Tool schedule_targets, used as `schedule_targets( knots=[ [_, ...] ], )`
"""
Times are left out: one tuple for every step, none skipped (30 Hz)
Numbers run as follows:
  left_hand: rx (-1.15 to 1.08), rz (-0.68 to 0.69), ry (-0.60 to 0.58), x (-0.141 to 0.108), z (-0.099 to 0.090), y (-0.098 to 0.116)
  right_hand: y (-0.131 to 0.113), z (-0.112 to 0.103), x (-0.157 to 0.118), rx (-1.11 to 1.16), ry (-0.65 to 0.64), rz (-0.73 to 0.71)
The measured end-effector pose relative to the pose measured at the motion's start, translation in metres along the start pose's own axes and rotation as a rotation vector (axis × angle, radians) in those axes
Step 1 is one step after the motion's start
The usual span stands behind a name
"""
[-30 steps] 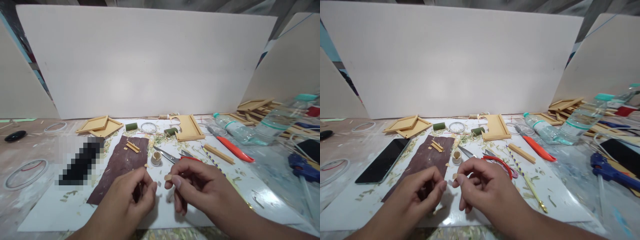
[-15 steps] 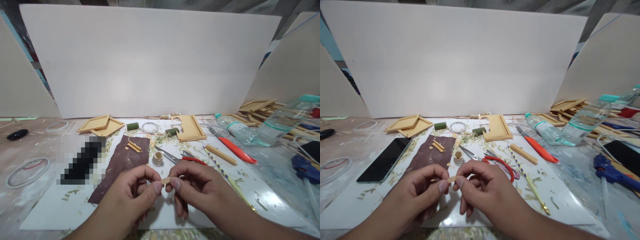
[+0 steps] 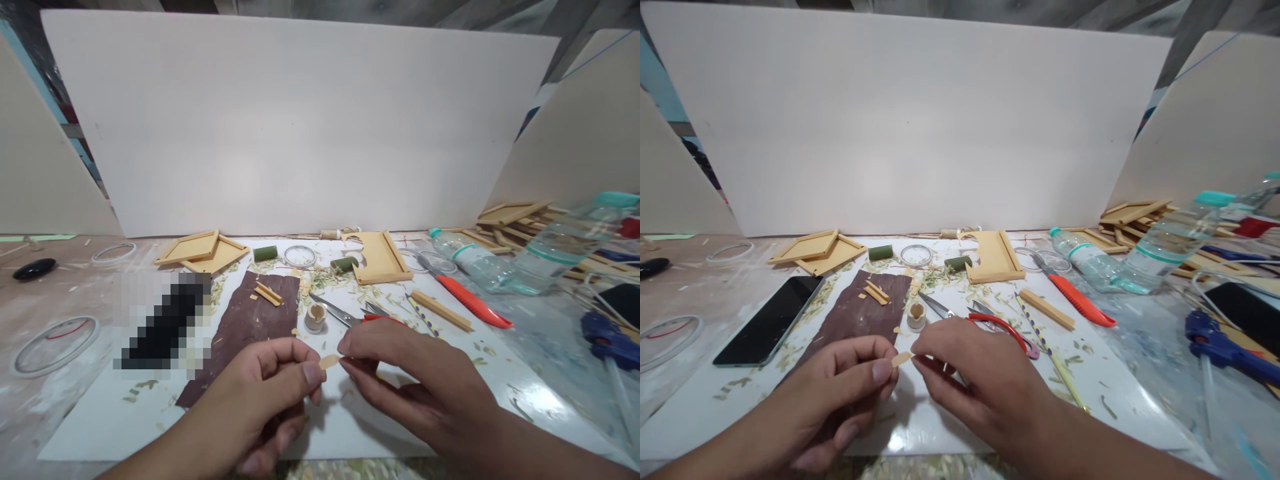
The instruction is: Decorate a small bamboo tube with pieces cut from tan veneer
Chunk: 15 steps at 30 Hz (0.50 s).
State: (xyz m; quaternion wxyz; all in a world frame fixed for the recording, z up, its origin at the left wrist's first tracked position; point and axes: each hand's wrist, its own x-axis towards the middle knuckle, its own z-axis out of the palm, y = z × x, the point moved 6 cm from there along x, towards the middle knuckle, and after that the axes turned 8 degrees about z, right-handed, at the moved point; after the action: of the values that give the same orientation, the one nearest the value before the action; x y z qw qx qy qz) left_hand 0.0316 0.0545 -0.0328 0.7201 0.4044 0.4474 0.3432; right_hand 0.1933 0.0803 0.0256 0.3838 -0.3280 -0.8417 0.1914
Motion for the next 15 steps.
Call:
schedule_targets(
  knots=[
    [-0.011,-0.007,-0.013,0.0,0.001,-0.001,-0.002,0.0,-0.001,-0.002,-0.008,-0.054],
    [-0.02,-0.006,-0.017,0.0,0.001,-0.001,-0.003,0.001,-0.002,0.001,-0.015,-0.097],
    [-0.026,-0.004,-0.017,0.0,0.001,-0.002,-0.004,0.001,-0.004,0.007,-0.02,-0.132],
    [-0.027,0.0,-0.015,0.0,0.001,-0.001,-0.005,0.001,-0.005,0.012,-0.025,-0.159],
    [-0.031,0.008,-0.012,0.0,0.001,-0.001,-0.005,0.001,-0.006,0.012,-0.031,-0.177],
    [-0.032,0.014,-0.015,0.0,0.002,0.0,-0.005,0.001,-0.007,0.007,-0.036,-0.19],
    [-0.033,0.015,-0.018,0.0,0.002,0.0,-0.004,0.001,-0.008,-0.003,-0.037,-0.197],
    [-0.031,0.011,-0.024,0.0,0.002,0.0,-0.004,0.001,-0.009,-0.016,-0.037,-0.201],
    [-0.028,0.003,-0.028,0.0,0.003,0.0,-0.003,0.002,-0.01,-0.028,-0.038,-0.201],
    [-0.026,-0.005,-0.031,0.0,0.003,0.0,-0.003,0.002,-0.01,-0.038,-0.041,-0.2],
    [-0.025,-0.014,-0.032,0.001,0.003,0.0,-0.002,0.002,-0.011,-0.047,-0.046,-0.199],
    [-0.028,-0.022,-0.03,0.001,0.004,0.0,-0.002,0.003,-0.011,-0.057,-0.046,-0.198],
    [-0.033,-0.028,-0.026,0.001,0.004,0.0,-0.002,0.003,-0.012,-0.069,-0.046,-0.192],
    [-0.037,-0.034,-0.027,0.001,0.005,0.001,-0.002,0.003,-0.012,-0.08,-0.04,-0.19],
    [-0.039,-0.038,-0.028,0.0,0.005,0.001,-0.002,0.003,-0.012,-0.092,-0.037,-0.187]
  ],
)
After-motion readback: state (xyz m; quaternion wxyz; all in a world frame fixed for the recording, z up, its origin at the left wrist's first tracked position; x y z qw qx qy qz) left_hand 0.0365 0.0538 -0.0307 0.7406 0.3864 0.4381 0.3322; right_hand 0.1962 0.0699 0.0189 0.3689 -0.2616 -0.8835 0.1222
